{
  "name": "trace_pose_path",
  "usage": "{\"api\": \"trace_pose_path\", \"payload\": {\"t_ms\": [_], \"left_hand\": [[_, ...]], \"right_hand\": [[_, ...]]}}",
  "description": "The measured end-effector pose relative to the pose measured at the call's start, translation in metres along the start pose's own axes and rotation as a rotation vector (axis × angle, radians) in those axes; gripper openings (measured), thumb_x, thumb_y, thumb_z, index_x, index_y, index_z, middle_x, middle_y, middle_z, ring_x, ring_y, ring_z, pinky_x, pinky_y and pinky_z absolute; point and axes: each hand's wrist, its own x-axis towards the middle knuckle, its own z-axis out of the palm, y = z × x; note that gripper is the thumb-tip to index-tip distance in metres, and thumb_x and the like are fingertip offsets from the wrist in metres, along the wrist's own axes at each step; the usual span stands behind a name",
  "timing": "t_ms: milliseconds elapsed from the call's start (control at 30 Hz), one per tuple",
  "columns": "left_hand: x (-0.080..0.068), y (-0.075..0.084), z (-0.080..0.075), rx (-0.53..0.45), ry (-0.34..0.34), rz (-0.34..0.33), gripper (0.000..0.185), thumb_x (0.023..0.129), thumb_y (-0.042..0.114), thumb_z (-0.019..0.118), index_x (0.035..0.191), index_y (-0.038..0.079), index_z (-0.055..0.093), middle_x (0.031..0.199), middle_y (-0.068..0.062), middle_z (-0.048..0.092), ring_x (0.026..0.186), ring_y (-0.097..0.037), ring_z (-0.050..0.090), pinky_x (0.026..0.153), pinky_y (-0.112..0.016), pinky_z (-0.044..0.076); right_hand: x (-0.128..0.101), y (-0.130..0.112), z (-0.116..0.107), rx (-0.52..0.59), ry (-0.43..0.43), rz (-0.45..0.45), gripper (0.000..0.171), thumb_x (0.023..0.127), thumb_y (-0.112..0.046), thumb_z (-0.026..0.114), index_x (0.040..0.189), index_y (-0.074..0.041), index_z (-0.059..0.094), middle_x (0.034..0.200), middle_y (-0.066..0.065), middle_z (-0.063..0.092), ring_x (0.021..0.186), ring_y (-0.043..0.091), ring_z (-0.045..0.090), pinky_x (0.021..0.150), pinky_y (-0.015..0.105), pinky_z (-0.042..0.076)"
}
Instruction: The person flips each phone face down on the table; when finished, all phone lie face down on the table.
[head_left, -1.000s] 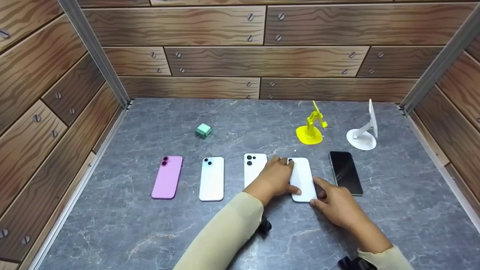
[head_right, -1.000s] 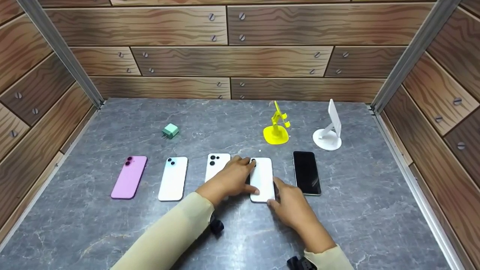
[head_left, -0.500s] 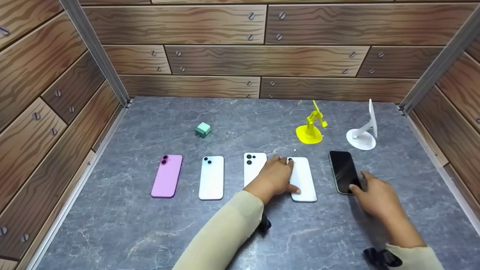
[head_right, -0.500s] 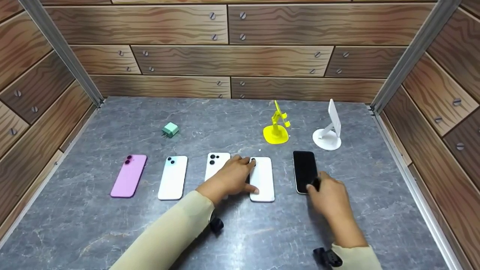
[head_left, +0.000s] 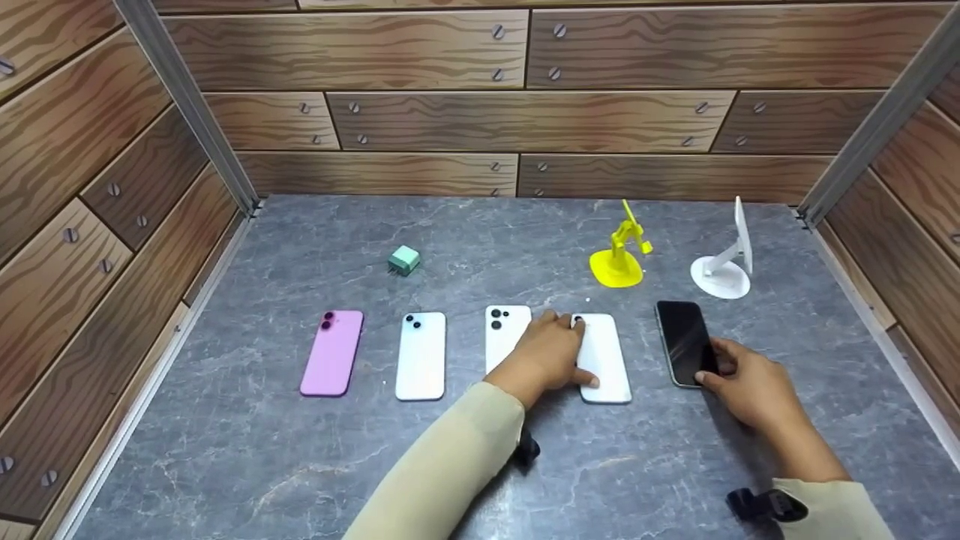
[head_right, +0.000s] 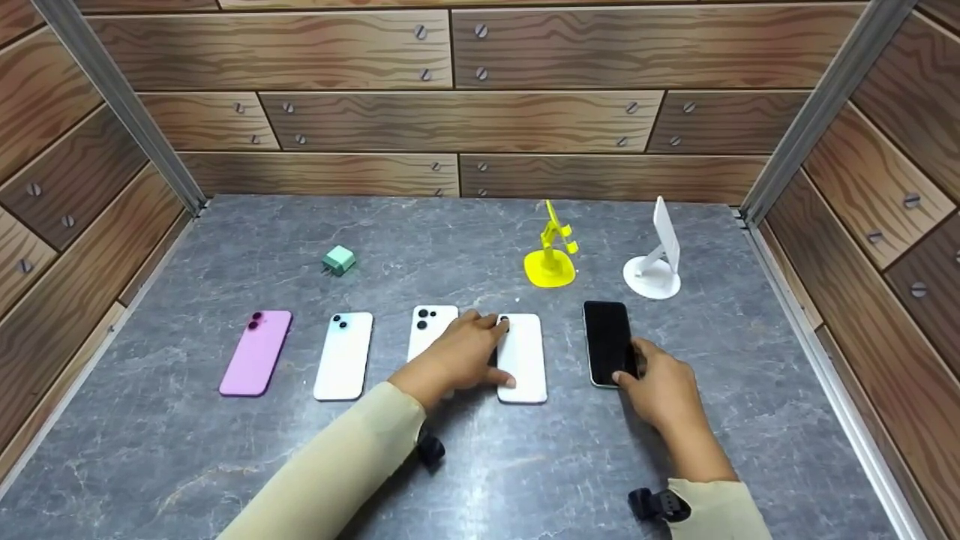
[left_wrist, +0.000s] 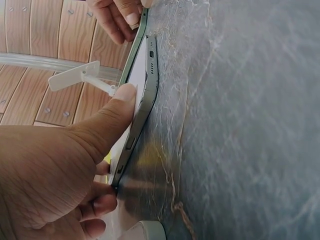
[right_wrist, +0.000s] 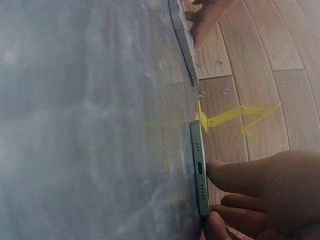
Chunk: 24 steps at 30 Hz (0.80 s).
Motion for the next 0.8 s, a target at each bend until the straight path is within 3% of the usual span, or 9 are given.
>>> {"api": "trace_pose_path", "payload": {"t_ms": [167,300,500,633,800], "left_hand": [[0.003,0.002,-0.002,-0.010,-0.003,-0.016,0.097,0.090,0.073,0.075,0.163,0.015,0.051,0.157,-0.005,0.061,0.143,-0.023,0.053,0.126,-0.036,0.040],[0.005,0.006,-0.002,0.013,0.037,-0.035,0.096,0.091,0.075,0.072,0.160,0.013,0.054,0.150,-0.004,0.065,0.136,-0.022,0.054,0.123,-0.039,0.043],[0.013,0.028,0.004,-0.017,0.147,-0.011,0.094,0.099,0.071,0.065,0.167,0.010,0.044,0.166,-0.004,0.054,0.143,-0.022,0.050,0.123,-0.038,0.042],[0.020,0.044,0.009,-0.056,0.175,0.015,0.096,0.100,0.070,0.066,0.170,0.011,0.039,0.172,-0.004,0.047,0.151,-0.024,0.045,0.126,-0.039,0.041],[0.028,0.060,0.014,-0.048,0.185,0.040,0.097,0.098,0.071,0.068,0.170,0.011,0.039,0.170,-0.002,0.049,0.152,-0.023,0.047,0.124,-0.039,0.042]], "right_hand": [[0.000,0.003,0.001,0.021,0.010,0.002,0.071,0.099,-0.025,0.080,0.155,0.006,0.052,0.125,0.032,0.075,0.113,0.050,0.072,0.099,0.069,0.050],[0.001,0.004,0.001,0.035,0.017,0.005,0.071,0.099,-0.026,0.081,0.156,0.005,0.052,0.124,0.032,0.075,0.112,0.050,0.072,0.098,0.068,0.051],[-0.004,0.006,0.001,0.050,0.031,0.013,0.071,0.099,-0.025,0.081,0.156,0.005,0.052,0.132,0.033,0.072,0.113,0.047,0.073,0.098,0.065,0.053],[-0.005,0.005,0.000,0.057,0.032,0.027,0.071,0.099,-0.025,0.081,0.156,0.006,0.051,0.135,0.033,0.070,0.115,0.048,0.073,0.098,0.065,0.053],[-0.002,0.003,0.001,0.056,0.023,0.025,0.070,0.100,-0.026,0.080,0.156,0.006,0.052,0.136,0.033,0.070,0.117,0.048,0.073,0.098,0.065,0.054]]}}
